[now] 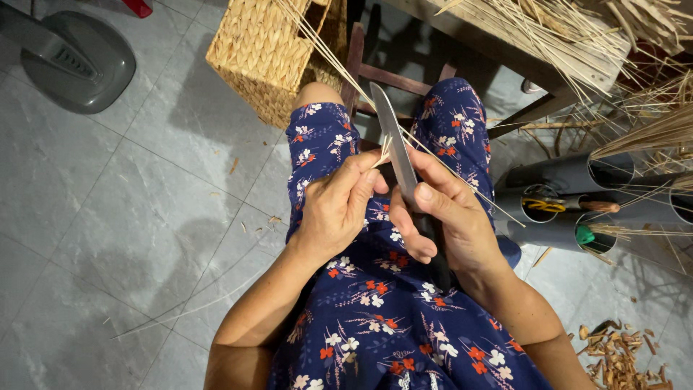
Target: The person sits on a low stool and splits thin bamboo strips with a knife, drawing each strip against the blade to shave and thin it, then sets finished strips aside and reaches for the next one, repeating the process across the episode.
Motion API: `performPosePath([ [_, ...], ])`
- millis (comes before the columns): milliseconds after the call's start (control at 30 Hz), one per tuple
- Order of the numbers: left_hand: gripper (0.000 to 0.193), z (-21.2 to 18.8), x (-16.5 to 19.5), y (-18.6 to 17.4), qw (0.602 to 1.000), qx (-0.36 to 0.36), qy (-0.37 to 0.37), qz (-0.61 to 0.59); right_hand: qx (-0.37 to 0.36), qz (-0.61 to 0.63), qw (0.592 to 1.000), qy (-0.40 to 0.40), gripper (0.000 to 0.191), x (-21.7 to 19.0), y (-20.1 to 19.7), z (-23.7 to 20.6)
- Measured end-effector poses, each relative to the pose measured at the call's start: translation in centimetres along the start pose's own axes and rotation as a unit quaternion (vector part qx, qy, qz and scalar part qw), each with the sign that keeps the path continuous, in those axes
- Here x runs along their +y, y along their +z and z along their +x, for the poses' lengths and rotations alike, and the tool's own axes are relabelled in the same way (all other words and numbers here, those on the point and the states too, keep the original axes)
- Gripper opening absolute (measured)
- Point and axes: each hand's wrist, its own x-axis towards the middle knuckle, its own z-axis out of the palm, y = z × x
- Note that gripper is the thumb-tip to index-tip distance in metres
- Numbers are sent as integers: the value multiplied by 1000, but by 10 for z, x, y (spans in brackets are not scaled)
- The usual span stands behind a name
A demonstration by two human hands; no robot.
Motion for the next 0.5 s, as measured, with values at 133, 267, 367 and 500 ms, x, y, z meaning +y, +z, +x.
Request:
performPosePath([
  [133,22,0,-2,3,998,12,50,36,15,12,1000,-1,59,3,-4,-3],
  [267,20,2,-4,8,995,29,71,71,18,23,1000,-3,58,4,-8,-2],
  [367,20,2,-4,11,994,32,68,73,21,30,999,7,56,3,-11,0],
  [500,19,3,-4,13,995,32,60,67,21,29,999,6,54,3,-12,4],
])
